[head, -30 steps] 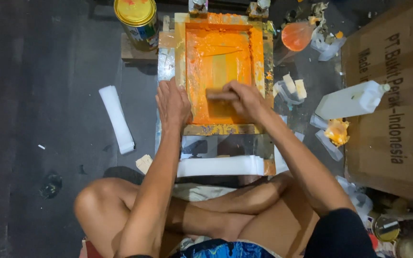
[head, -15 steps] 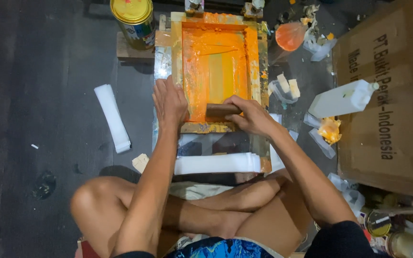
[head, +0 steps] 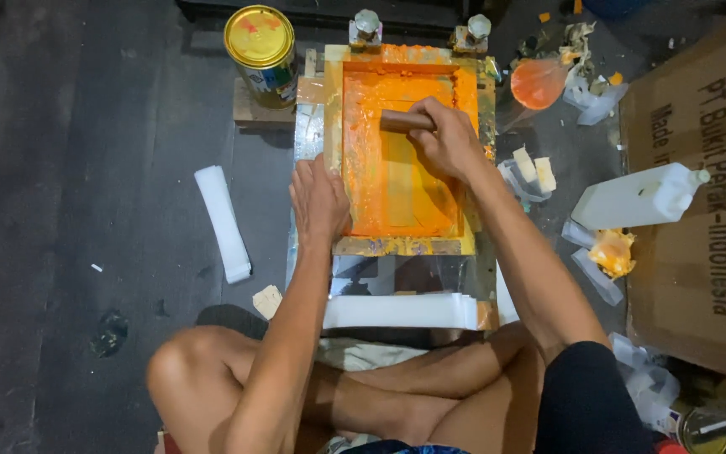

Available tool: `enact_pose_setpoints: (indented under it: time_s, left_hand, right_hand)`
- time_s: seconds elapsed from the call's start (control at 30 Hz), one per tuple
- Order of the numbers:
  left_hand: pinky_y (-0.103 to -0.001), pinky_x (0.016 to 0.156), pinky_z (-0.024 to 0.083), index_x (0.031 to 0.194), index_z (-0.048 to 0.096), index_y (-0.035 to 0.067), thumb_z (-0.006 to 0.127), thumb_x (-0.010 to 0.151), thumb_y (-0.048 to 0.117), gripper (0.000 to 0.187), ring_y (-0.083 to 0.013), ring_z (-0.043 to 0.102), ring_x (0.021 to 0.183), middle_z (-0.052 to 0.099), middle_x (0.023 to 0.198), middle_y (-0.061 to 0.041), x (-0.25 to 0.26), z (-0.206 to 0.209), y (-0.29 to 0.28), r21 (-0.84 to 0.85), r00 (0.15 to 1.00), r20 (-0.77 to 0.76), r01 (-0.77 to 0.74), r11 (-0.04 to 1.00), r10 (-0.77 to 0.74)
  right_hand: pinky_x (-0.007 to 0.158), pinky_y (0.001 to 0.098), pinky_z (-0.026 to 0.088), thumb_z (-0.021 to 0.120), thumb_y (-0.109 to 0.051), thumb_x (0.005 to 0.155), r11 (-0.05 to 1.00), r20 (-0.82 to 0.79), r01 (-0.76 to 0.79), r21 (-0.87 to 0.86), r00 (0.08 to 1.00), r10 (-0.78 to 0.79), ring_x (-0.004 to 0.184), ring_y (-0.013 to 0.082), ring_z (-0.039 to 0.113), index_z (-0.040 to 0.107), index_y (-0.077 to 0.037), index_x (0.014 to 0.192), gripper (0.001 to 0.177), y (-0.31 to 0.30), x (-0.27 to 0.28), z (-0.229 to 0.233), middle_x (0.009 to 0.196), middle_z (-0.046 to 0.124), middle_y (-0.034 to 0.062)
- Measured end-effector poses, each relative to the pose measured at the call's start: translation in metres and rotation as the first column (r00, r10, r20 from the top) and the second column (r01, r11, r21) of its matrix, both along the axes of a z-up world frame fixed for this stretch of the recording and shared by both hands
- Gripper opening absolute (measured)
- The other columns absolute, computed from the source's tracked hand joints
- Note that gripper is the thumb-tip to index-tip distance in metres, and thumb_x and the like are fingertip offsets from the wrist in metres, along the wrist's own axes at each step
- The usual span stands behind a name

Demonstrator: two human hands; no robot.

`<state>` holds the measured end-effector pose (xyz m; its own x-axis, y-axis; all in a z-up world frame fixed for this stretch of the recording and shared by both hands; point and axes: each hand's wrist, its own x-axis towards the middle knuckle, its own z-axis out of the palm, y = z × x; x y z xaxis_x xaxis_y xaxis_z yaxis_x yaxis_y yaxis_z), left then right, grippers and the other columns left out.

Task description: The person sits cross-legged on the floor and uses a squeegee to spread orange ink across a screen printing frame. They then place a white foam strip under the frame, pull it through, and repeat the process with additional strips.

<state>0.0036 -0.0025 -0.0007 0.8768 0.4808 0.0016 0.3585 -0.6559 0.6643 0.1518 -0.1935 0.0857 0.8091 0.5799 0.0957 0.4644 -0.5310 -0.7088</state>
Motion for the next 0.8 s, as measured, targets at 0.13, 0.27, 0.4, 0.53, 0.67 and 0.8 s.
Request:
enact_pose_setpoints:
  time_s: [0.13,0.27,0.4,0.53,0.67,0.8]
  left_hand:
    - [-0.045,0.091,0.039,0.135,0.051,0.011,0.038,0.105,0.031,0.039,-0.0358,0.051,0.107,0.048,0.114,-0.014,-0.002,0.003,-0.001,0.011,1.0,0.0,0.0,1.0,0.0]
    - [-0.045,0.09,0.039,0.136,0.052,0.008,0.036,0.106,0.029,0.04,-0.0355,0.051,0.106,0.048,0.114,-0.014,-0.002,0.003,-0.001,0.007,1.0,0.026,0.002,1.0,-0.002]
    - [-0.045,0.09,0.038,0.138,0.051,0.009,0.033,0.106,0.034,0.045,-0.0357,0.05,0.105,0.047,0.114,-0.013,-0.001,-0.008,0.003,0.006,0.998,0.064,0.016,1.0,-0.016]
    - [-0.049,0.091,0.039,0.137,0.051,0.007,0.037,0.106,0.033,0.043,-0.0391,0.05,0.107,0.047,0.113,-0.016,-0.002,-0.009,0.002,0.024,0.996,0.084,0.022,0.999,-0.024]
    - [-0.048,0.089,0.038,0.136,0.052,0.006,0.034,0.105,0.033,0.045,-0.0385,0.05,0.104,0.047,0.112,-0.014,-0.003,-0.007,0.001,0.016,0.996,0.091,0.013,1.0,-0.015]
    - [-0.048,0.093,0.038,0.137,0.052,0.009,0.034,0.105,0.033,0.044,-0.0388,0.05,0.107,0.047,0.114,-0.014,-0.002,-0.005,0.001,-0.013,0.999,0.053,0.009,1.0,-0.009]
  right_hand:
    - [0.085,0.0523,0.055,0.072,-0.006,0.092,0.997,0.05,-0.032,-0.072,0.998,0.036,0.103,0.0418,0.069,0.067,-0.018,0.119,0.03,-0.012,-0.034,0.002,0.1,0.075,0.0135]
    - [0.092,0.0526,0.056,0.063,0.003,0.091,0.995,-0.043,-0.082,-0.06,0.996,0.079,0.104,0.0411,0.071,0.068,-0.013,0.118,0.032,-0.026,-0.079,0.014,0.102,0.076,0.016]
    - [0.097,0.051,0.056,0.066,0.008,0.085,0.976,-0.091,-0.173,-0.135,0.983,0.161,0.109,0.0386,0.07,0.068,-0.009,0.122,0.041,-0.045,-0.115,0.015,0.107,0.076,0.0166]
    - [0.101,0.0584,0.053,0.063,0.01,0.085,0.966,-0.149,-0.198,-0.167,0.974,0.173,0.114,0.0452,0.067,0.066,-0.003,0.125,0.042,-0.054,-0.138,0.03,0.113,0.073,0.025]
    - [0.104,0.0568,0.051,0.06,0.011,0.086,0.958,-0.193,-0.242,-0.152,0.958,0.211,0.119,0.0434,0.065,0.066,-0.004,0.13,0.048,-0.059,-0.135,0.028,0.119,0.072,0.0236]
    - [0.098,0.0646,0.052,0.054,0.013,0.089,0.979,-0.16,-0.206,0.007,0.966,0.204,0.115,0.0496,0.064,0.068,-0.002,0.128,0.045,-0.049,-0.109,0.029,0.115,0.074,0.0253]
